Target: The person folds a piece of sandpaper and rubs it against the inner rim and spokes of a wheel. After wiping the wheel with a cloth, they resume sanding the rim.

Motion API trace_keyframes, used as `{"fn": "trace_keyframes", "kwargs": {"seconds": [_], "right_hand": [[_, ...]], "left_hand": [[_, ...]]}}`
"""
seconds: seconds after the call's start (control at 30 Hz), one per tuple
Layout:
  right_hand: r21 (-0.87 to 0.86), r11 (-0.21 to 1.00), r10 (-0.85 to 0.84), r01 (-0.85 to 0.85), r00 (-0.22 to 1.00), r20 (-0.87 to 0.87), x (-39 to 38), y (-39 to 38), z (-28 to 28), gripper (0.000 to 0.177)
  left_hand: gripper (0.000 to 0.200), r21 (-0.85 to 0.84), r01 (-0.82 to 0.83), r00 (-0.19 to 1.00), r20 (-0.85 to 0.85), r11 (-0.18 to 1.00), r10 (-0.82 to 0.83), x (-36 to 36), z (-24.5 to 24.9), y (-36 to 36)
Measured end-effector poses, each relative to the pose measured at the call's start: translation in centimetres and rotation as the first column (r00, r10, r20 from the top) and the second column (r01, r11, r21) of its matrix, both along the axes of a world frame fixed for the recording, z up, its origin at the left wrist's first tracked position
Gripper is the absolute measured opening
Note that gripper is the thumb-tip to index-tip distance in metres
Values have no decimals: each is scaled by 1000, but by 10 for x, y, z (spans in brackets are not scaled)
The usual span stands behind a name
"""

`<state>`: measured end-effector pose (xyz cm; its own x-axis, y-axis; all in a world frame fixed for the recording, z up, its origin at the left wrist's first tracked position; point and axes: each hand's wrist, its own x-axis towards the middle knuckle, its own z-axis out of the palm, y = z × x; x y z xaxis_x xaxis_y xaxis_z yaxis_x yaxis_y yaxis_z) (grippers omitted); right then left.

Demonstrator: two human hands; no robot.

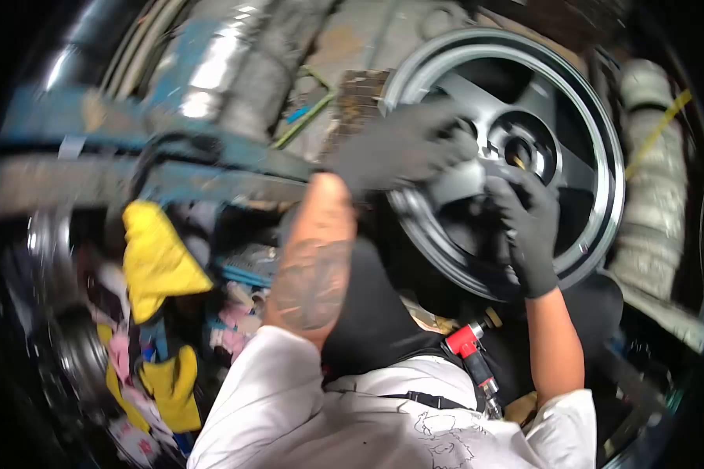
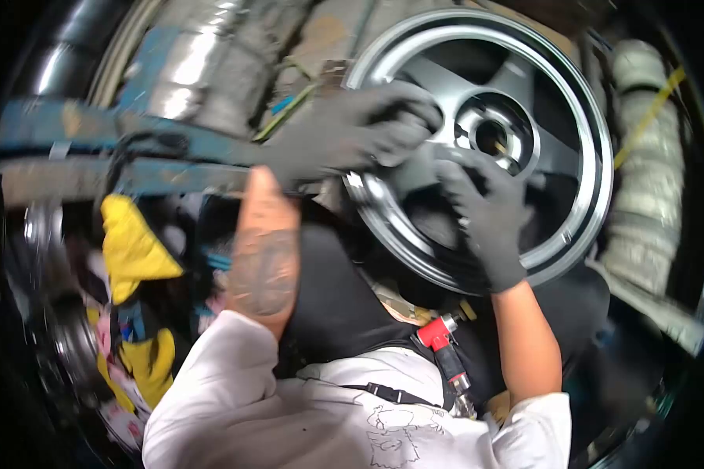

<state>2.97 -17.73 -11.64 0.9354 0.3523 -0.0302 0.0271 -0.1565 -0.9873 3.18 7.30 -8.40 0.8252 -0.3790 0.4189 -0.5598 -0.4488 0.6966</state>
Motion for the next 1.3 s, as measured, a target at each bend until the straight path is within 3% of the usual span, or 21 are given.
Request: {"fn": "trace_keyframes", "kwargs": {"seconds": [0.03,0.13,0.23,0.33,0.37,0.4,0.43,0.47,0.5,0.57,0.6,0.63,0.67,0.73,0.77,0.87,0.93,1.0,1.17,1.23,1.3], "right_hand": [[51,998,-39,43,996,-75,-3,1,7,21],[56,994,-95,92,995,45,-9,7,19,21],[202,979,4,24,991,-136,-4,-2,8,26],[109,994,12,-12,1000,-6,-32,8,20,21],[-11,997,80,-79,994,73,-42,3,19,19],[-91,982,177,-165,975,135,-57,-3,14,16],[-42,955,295,-295,955,7,-75,-3,11,13],[34,923,385,-384,919,-81,-102,0,18,9],[-67,853,505,-517,852,-141,-120,0,27,7],[-356,601,737,-716,668,-102,-140,-9,6,6],[-584,442,811,-681,581,-65,-150,-16,-9,10],[-772,268,874,-576,483,-57,-159,-25,-20,14],[-830,185,889,-525,450,-86,-165,-34,-31,16],[-918,20,900,-396,407,-157,-170,-50,-47,21],[-909,12,887,-416,425,-183,-172,-56,-50,21],[-901,-5,876,-434,433,-213,-172,-68,-53,21],[-914,17,904,-406,397,-159,-172,-68,-59,18],[-908,32,915,-417,378,-142,-168,-63,-53,19],[-892,33,905,-450,393,-165,-155,-76,-25,20],[-863,4,902,-505,374,-215,-149,-89,-6,20],[-788,36,899,-615,363,-243,-147,-96,4,19]], "left_hand": [[46,237,61,906,395,970,-154,6,-9,-10],[24,-158,-189,975,-150,969,166,-1,-5,-58],[27,-80,-380,898,-273,922,346,-19,15,-63],[29,-341,-536,837,-338,772,431,-58,11,-44],[33,-722,-374,925,-335,582,180,-69,-19,-39],[31,-856,-313,949,-297,412,104,-102,-10,-25],[33,-936,-351,927,-349,14,-135,-134,-5,-18],[29,-975,-30,918,61,-222,-391,-156,-35,5],[28,-954,-131,954,-48,-268,-296,-185,-52,12],[30,-756,-457,885,-440,-468,-153,-239,-76,23],[30,-816,-494,859,-511,-301,-23,-261,-114,30],[25,-716,-595,760,-649,-366,34,-287,-156,38],[24,-535,-725,536,-834,-434,133,-307,-166,32],[22,-372,-714,403,-911,-592,87,-379,-252,68],[26,-292,-747,157,-951,-598,267,-383,-228,78],[50,-56,-642,-162,-965,-765,207,-431,-259,130],[66,333,-882,-432,-854,-333,290,-456,-310,165],[96,729,-568,-758,-281,-383,589,-427,-322,150],[76,593,-667,-691,-267,-451,672,-434,-378,164],[49,37,-866,-267,-877,-499,398,-433,-349,156],[34,-333,-734,210,-940,-592,268,-413,-266,122]]}}
